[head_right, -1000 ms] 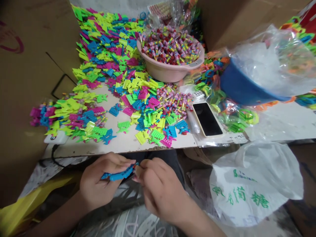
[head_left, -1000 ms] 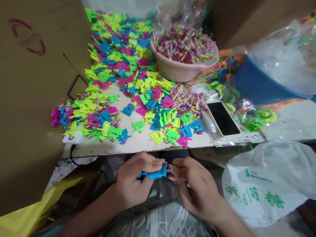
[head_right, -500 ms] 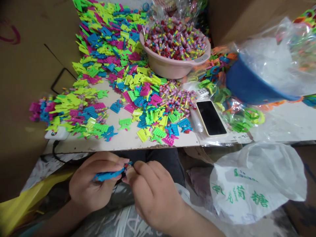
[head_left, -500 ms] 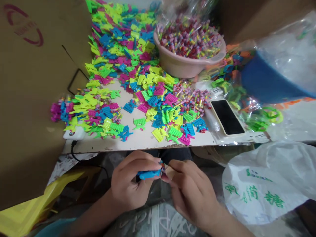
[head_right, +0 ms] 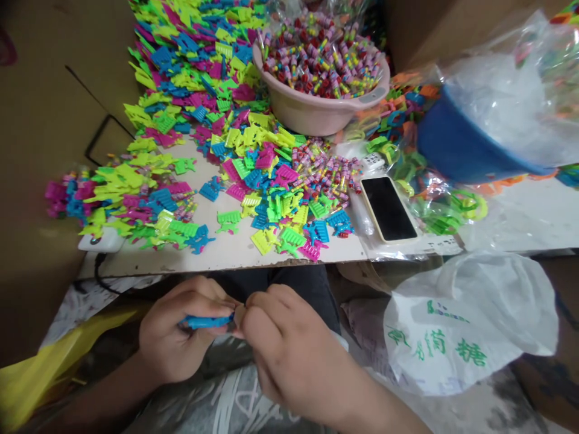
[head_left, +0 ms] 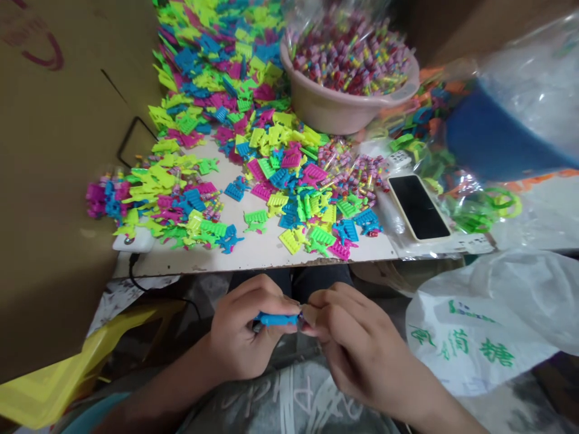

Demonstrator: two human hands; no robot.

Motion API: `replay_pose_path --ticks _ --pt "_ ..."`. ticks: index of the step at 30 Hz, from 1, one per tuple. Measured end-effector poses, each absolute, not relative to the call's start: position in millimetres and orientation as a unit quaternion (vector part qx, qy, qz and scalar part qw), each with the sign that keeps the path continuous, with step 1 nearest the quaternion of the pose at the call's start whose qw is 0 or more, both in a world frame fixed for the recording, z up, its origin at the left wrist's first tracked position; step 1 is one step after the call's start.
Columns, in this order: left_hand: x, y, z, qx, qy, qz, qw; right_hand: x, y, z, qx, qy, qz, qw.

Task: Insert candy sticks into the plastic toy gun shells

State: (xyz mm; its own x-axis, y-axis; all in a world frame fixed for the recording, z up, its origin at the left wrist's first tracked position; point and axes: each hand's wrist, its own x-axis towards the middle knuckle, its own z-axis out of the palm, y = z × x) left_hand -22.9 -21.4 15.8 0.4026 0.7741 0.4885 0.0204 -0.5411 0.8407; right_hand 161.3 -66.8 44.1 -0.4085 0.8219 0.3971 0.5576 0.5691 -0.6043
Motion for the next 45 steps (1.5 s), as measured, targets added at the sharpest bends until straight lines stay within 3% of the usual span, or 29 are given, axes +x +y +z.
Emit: replay_pose_path --ticks 8,11,14,19,23,28,31,38,45 --pt "-30.9 -10.5 3.6 0.707 0.372 0.387 0.461 162.8 -46.4 31.5 -0.441 -0.704 0.423 0.362" --pt "-42.0 0.9 1.9 0.718 0.408 0.362 0.432 171.4 -37.2 13.3 -0.508 -0.637 0.417 0.403" --pt "-65.0 19.2 8.9 0.746 0.443 0.387 0.312 193.6 -30.0 -6.6 -0.597 -0.58 0.332 0.444" --pt "-120.6 77.9 26.6 0.748 0.49 0.447 -0.009 229.2 -23.2 -30.6 -0.653 -0.545 0.281 0.444" --pt "-154.9 127.3 27.2 0.714 0.579 0.381 -0.093 232.3 -23.3 -39.2 -0.658 -0.547 0.283 0.434" --pt "-152.0 137.8 26.6 0.679 0.712 0.156 -0.093 231.0 -28.4 -44.7 -0.649 -0.569 0.257 0.434" --pt "-121.5 133.3 23.3 0.702 0.691 0.138 -0.105 238.6 -28.3 -48.2 -0.656 -0.565 0.229 0.444" --pt "-41.8 169.1 -20.0 0.778 0.621 0.083 0.04 272.7 -11.0 -47.3 -0.68 -0.594 0.061 0.425" --pt "-34.1 188.9 -26.8 0.754 0.611 0.181 0.159 293.4 7.9 -41.1 -0.758 -0.604 -0.066 0.238"
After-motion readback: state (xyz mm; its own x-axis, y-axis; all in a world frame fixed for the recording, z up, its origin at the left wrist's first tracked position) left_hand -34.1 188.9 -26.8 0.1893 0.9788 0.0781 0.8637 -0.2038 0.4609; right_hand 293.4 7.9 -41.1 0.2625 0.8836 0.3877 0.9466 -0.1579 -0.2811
